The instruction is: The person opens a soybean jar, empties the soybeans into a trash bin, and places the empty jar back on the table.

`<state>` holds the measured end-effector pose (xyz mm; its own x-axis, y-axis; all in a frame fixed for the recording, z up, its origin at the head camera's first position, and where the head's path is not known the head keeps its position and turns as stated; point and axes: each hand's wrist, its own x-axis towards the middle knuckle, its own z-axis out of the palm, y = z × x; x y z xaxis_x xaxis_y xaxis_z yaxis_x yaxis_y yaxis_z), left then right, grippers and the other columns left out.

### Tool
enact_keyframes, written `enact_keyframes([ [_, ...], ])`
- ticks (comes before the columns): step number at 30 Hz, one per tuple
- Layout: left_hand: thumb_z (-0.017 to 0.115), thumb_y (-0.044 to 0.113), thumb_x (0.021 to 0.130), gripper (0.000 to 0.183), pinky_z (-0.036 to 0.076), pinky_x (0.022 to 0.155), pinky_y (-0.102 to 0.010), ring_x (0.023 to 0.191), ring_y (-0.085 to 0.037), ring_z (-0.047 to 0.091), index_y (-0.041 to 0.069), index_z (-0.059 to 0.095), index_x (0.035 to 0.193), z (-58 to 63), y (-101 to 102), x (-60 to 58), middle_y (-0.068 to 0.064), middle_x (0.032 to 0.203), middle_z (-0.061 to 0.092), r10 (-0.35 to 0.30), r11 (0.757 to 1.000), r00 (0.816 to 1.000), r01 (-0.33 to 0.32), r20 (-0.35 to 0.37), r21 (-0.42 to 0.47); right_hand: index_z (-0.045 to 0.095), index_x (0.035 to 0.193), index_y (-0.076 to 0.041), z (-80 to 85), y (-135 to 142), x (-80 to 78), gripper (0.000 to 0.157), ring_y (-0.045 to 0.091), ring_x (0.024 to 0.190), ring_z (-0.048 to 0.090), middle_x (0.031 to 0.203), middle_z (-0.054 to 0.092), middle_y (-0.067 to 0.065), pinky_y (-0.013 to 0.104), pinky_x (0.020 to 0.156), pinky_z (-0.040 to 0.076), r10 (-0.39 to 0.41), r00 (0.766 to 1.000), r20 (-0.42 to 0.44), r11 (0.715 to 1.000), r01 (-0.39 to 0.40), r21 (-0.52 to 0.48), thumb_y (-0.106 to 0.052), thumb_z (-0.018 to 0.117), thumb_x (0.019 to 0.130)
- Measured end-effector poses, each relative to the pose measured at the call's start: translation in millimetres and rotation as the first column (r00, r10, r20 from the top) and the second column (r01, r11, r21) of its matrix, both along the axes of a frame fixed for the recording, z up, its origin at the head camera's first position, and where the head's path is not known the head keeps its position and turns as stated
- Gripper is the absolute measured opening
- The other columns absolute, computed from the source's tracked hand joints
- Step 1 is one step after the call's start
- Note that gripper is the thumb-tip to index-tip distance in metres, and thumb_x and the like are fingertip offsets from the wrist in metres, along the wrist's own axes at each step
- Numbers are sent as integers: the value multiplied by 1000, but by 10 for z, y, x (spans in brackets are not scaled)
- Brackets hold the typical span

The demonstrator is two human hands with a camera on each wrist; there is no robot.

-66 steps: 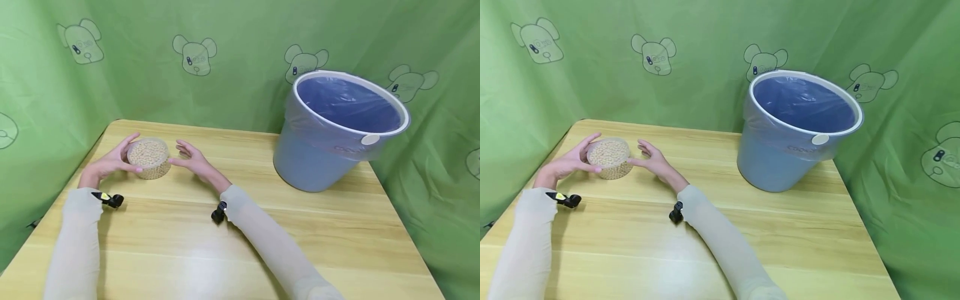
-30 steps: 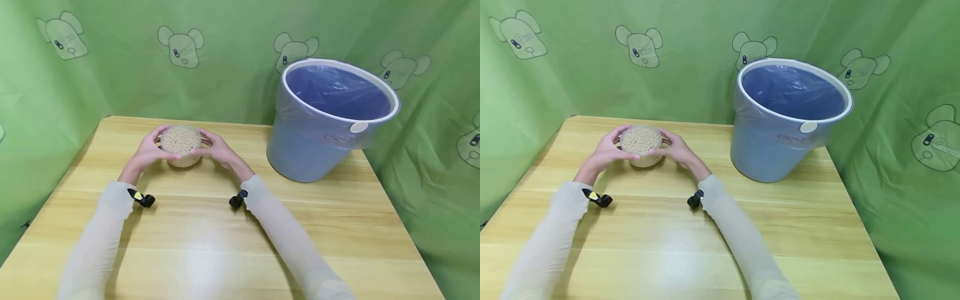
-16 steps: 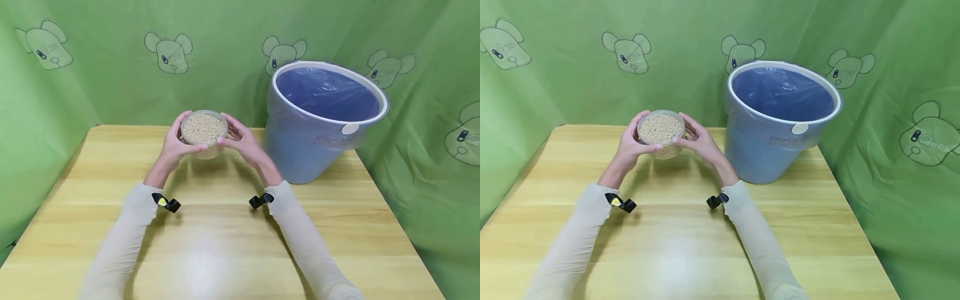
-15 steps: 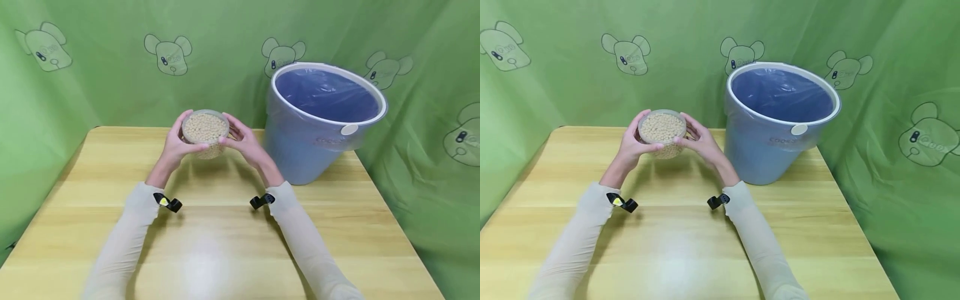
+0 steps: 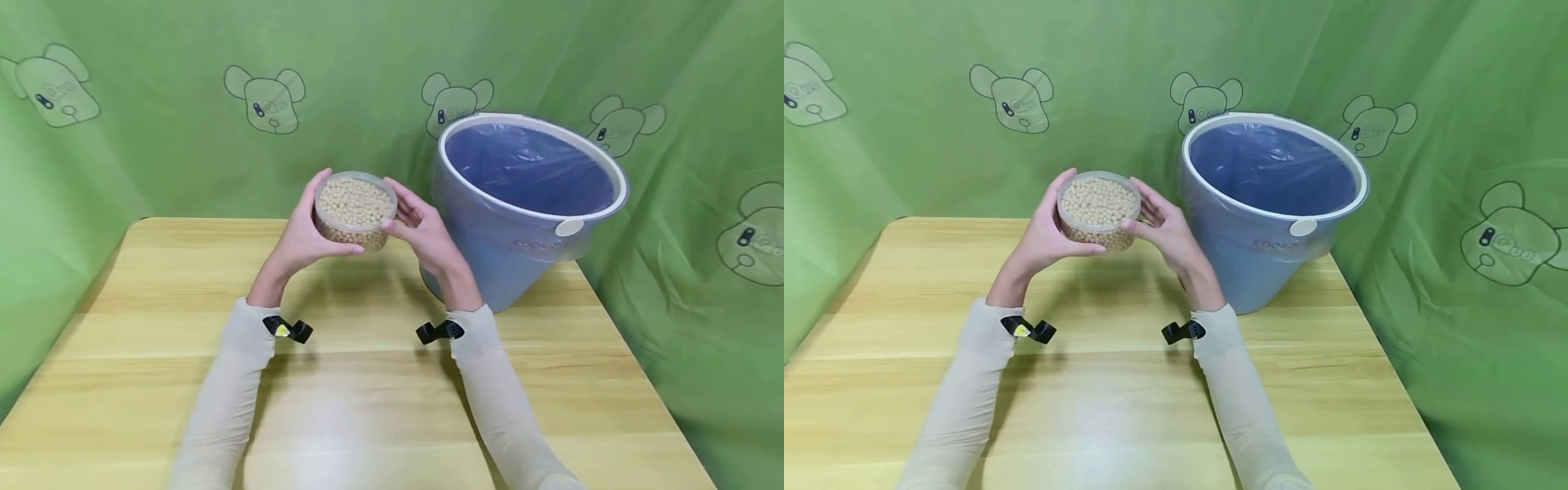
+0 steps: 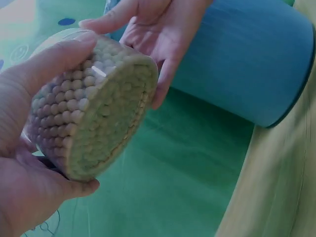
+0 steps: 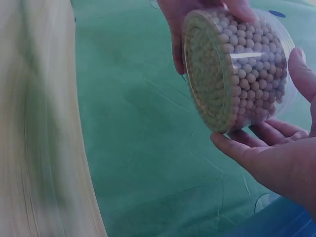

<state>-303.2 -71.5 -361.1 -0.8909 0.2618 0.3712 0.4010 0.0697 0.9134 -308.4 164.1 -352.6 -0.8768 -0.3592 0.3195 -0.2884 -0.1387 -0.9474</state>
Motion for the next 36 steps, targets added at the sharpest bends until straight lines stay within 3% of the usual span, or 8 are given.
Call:
enact_keyframes([
  [3, 99, 9, 57, 134, 40, 121, -45, 141, -26, 45, 17, 17, 163, -28, 40, 33, -9, 158, 39, 18, 1000, 1000, -18, 6, 7, 31, 159, -6, -3, -8, 32, 97, 29, 149, 38, 164, 35, 14, 36, 124, 36, 57, 998, -3, 997, -57, -56, -31, 82, 80],
  [7, 96, -1, 56, 120, 44, 118, -44, 137, -27, 47, 11, 29, 155, -127, 119, 47, -12, 153, 42, 18, 990, 1000, -20, 20, 141, 26, 162, -8, -5, -61, 76, 85, 30, 147, 38, 164, 33, 15, 37, 124, 37, 109, 994, 15, 991, -107, -83, -21, 74, 93],
  [12, 95, -3, 53, 119, 44, 118, -45, 136, -27, 47, 11, 31, 152, -193, 178, 73, -13, 151, 43, 91, 981, 995, -83, -40, 175, 27, 161, -12, 28, -166, 136, 91, 25, 144, 43, 161, 39, 12, 37, 125, 34, -54, 998, -12, 993, 55, 103, -7, 76, 85],
  [17, 99, 8, 52, 124, 40, 120, -41, 138, -25, 47, 14, 29, 154, -224, 252, 122, -10, 152, 45, 195, 980, 975, -190, -109, 57, 27, 160, -12, 59, -306, 215, 116, 24, 136, 50, 155, 46, 9, 39, 119, 42, -255, 959, -127, 916, 282, 286, -17, 95, 66],
  [24, 98, 9, 55, 126, 40, 121, -42, 141, -25, 47, 12, 27, 158, -236, 238, 155, -12, 155, 45, 158, 987, 985, -158, -74, 1, 48, 151, -9, 46, -407, 263, 111, 23, 133, 53, 149, 53, 10, 37, 116, 44, -394, 863, -318, 797, 493, 350, -35, 99, 56],
  [29, 98, 9, 53, 126, 40, 121, -39, 141, -25, 48, 12, 29, 159, -228, 220, 137, -12, 155, 46, 140, 990, 987, -140, -83, 8, 57, 144, -7, 66, -413, 273, 104, 19, 131, 55, 144, 57, 9, 31, 115, 45, -384, 831, -403, 809, 513, 287, -32, 100, 53],
  [33, 98, 10, 53, 125, 41, 121, -38, 139, -25, 50, 12, 30, 158, -197, 182, 142, -12, 153, 48, 99, 995, 991, -98, -89, 13, 61, 141, -9, 71, -364, 263, 98, 17, 129, 55, 142, 58, 8, 30, 114, 47, -324, 857, -401, 858, 445, 257, -26, 100, 53],
  [36, 96, 4, 54, 122, 43, 120, -40, 137, -27, 50, 9, 32, 157, -186, 113, 125, -14, 152, 48, 2, 999, 994, 3, -105, 45, 62, 140, -8, 66, -300, 227, 93, 20, 131, 55, 143, 58, 11, 34, 115, 47, -228, 892, -390, 908, 339, 246, -18, 98, 55],
])
